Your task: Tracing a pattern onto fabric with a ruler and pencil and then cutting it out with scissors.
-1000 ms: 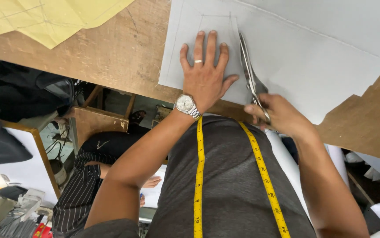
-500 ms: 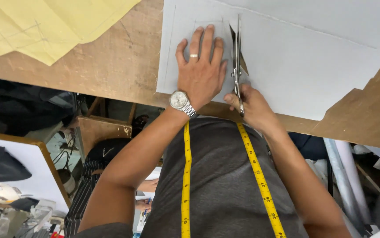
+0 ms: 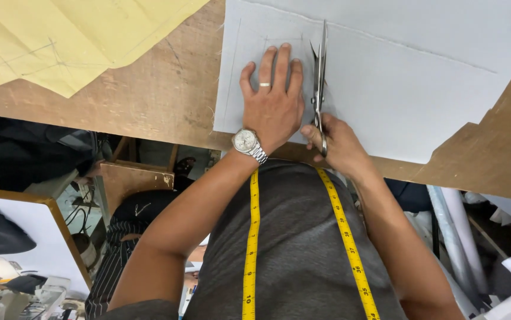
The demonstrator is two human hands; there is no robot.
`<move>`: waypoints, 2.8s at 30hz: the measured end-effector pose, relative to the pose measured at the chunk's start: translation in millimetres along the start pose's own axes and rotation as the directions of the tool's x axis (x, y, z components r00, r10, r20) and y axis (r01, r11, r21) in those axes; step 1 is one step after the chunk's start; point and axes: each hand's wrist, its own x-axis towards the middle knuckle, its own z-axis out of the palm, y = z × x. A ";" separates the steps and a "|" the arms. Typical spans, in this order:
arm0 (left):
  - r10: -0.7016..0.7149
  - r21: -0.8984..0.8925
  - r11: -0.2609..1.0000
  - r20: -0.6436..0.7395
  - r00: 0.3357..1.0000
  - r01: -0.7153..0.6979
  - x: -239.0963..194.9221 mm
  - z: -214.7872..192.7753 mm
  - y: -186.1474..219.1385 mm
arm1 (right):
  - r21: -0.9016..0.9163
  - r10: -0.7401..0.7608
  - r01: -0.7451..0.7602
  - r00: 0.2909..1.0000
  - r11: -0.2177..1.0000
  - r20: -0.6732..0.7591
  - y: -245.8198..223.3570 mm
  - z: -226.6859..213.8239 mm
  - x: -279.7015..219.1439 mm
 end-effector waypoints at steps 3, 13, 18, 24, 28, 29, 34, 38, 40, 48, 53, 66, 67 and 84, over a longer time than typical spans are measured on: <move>-0.007 -0.002 1.000 -0.021 1.000 0.007 -1.2 5.5 2.6 | 0.043 -0.029 0.030 0.999 0.999 -0.033 3.4 3.2 2.8; -0.017 0.002 1.000 -0.003 1.000 0.017 1.6 -3.2 5.9 | -0.213 0.109 -0.037 0.934 0.976 0.340 -14.2 -124.3 -19.4; -0.010 -0.011 1.000 0.007 1.000 0.010 -3.0 -8.4 4.7 | -0.653 0.259 -0.031 0.932 0.757 0.256 -78.5 -196.4 18.1; 0.024 0.020 0.999 0.014 1.000 -0.025 -4.0 -8.4 3.7 | -0.951 0.260 0.017 0.960 0.310 0.102 -154.8 -227.2 45.2; 0.037 0.013 0.999 -0.002 0.999 -0.037 -2.4 -5.3 3.0 | -0.978 0.244 0.059 0.964 0.202 0.109 -165.0 -247.8 64.1; 0.029 0.016 0.999 0.000 1.000 -0.028 -2.7 -4.3 2.8 | -0.978 0.244 0.066 0.963 0.196 0.114 -163.8 -252.5 71.4; 0.043 0.012 0.999 0.019 0.999 -0.043 -2.4 -4.8 1.9 | -0.989 0.239 0.139 0.960 0.052 0.148 -154.9 -272.6 94.9; 0.041 -0.002 0.999 0.019 0.999 -0.041 -2.8 -3.8 1.0 | -0.992 0.233 0.121 0.965 0.028 0.124 -154.1 -267.2 85.9; 0.048 0.002 0.999 0.018 0.999 -0.048 -1.7 -4.4 0.1 | -0.980 0.173 0.192 0.968 -0.047 0.182 -144.0 -278.1 90.8; 0.044 -0.010 0.999 0.001 0.999 -0.044 -2.5 -0.9 -2.1 | -0.967 0.248 0.172 0.961 -0.186 0.124 -177.0 -254.5 93.2; 0.032 -0.014 0.999 0.014 0.999 -0.031 -5.1 0.2 -1.2 | -0.942 0.178 0.261 0.958 -0.210 0.226 -163.3 -262.4 99.7; 0.025 -0.002 1.000 0.022 0.999 -0.025 -3.4 -1.6 -2.4 | -0.954 0.190 0.249 0.958 -0.168 0.216 -181.1 -234.2 93.9; 0.029 -0.005 1.000 0.025 0.999 -0.029 -3.7 -2.7 -2.9 | -0.965 0.162 0.232 0.964 -0.123 0.211 -178.8 -232.1 90.1; 0.007 0.000 1.000 -0.007 1.000 -0.007 -3.2 0.5 -1.7 | -0.967 0.268 0.118 0.962 -0.224 0.056 -184.5 -246.6 82.4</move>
